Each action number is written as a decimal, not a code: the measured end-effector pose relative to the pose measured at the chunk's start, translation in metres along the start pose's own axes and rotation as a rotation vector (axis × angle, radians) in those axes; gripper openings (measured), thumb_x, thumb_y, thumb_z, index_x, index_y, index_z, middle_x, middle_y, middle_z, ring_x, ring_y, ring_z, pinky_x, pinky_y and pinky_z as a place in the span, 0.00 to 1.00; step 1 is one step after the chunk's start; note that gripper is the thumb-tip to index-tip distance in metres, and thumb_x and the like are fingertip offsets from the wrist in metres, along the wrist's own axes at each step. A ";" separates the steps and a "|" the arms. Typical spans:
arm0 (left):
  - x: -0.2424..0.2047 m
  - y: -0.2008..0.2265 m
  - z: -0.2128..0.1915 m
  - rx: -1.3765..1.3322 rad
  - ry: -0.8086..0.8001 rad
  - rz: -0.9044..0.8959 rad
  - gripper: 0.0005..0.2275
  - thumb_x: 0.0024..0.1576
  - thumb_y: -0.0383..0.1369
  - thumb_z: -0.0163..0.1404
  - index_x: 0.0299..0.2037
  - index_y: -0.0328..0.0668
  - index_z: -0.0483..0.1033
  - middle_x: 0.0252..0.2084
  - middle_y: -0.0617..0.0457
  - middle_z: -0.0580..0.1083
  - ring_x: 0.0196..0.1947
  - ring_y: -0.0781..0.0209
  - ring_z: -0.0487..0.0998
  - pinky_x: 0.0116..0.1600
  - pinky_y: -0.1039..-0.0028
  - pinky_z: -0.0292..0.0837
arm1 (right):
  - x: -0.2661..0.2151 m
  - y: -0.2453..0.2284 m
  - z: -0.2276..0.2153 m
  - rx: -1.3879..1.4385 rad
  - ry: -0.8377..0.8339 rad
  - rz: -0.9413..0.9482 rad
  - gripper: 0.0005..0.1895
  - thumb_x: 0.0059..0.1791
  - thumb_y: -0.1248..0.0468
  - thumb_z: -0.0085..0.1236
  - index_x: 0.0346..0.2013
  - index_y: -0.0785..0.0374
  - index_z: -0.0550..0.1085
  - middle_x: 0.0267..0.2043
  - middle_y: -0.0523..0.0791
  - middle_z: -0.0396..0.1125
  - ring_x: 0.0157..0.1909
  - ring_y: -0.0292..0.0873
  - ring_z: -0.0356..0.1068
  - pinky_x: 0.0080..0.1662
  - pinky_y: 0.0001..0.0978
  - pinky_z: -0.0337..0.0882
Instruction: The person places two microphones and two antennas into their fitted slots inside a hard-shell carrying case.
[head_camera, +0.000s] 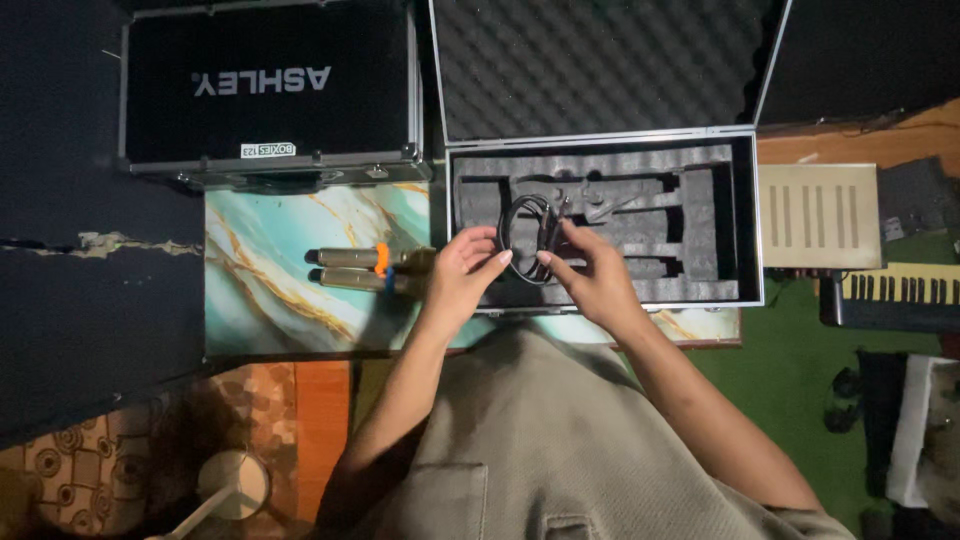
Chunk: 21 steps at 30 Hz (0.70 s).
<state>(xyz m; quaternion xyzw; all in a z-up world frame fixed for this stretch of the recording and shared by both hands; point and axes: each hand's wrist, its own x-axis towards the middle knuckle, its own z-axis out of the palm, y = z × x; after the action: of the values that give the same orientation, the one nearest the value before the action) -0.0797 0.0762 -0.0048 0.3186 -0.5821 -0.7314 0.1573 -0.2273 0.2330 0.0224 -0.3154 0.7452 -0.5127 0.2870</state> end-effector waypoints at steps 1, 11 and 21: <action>-0.003 -0.002 0.000 0.005 -0.001 -0.001 0.17 0.56 0.26 0.60 0.54 0.32 0.73 0.46 0.50 0.78 0.48 0.64 0.79 0.54 0.75 0.75 | -0.003 -0.001 0.000 0.018 0.003 0.026 0.27 0.49 0.63 0.66 0.61 0.71 0.71 0.49 0.47 0.70 0.51 0.38 0.73 0.50 0.30 0.77; -0.005 -0.016 -0.003 -0.019 -0.023 -0.049 0.17 0.56 0.26 0.60 0.54 0.32 0.73 0.48 0.48 0.78 0.47 0.64 0.79 0.53 0.75 0.76 | -0.014 0.001 0.004 0.040 -0.001 0.128 0.27 0.49 0.62 0.65 0.62 0.67 0.71 0.47 0.46 0.69 0.50 0.39 0.73 0.49 0.31 0.77; -0.004 -0.023 0.004 -0.096 -0.054 -0.086 0.20 0.55 0.26 0.60 0.56 0.31 0.72 0.47 0.46 0.77 0.47 0.61 0.79 0.48 0.73 0.80 | -0.020 0.015 0.000 0.069 0.010 0.127 0.28 0.49 0.62 0.64 0.63 0.68 0.70 0.48 0.46 0.69 0.52 0.39 0.73 0.50 0.32 0.77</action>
<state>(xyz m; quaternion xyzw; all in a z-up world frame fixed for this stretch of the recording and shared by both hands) -0.0760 0.0884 -0.0247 0.3157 -0.5360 -0.7729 0.1251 -0.2166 0.2525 0.0101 -0.2548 0.7469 -0.5205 0.3261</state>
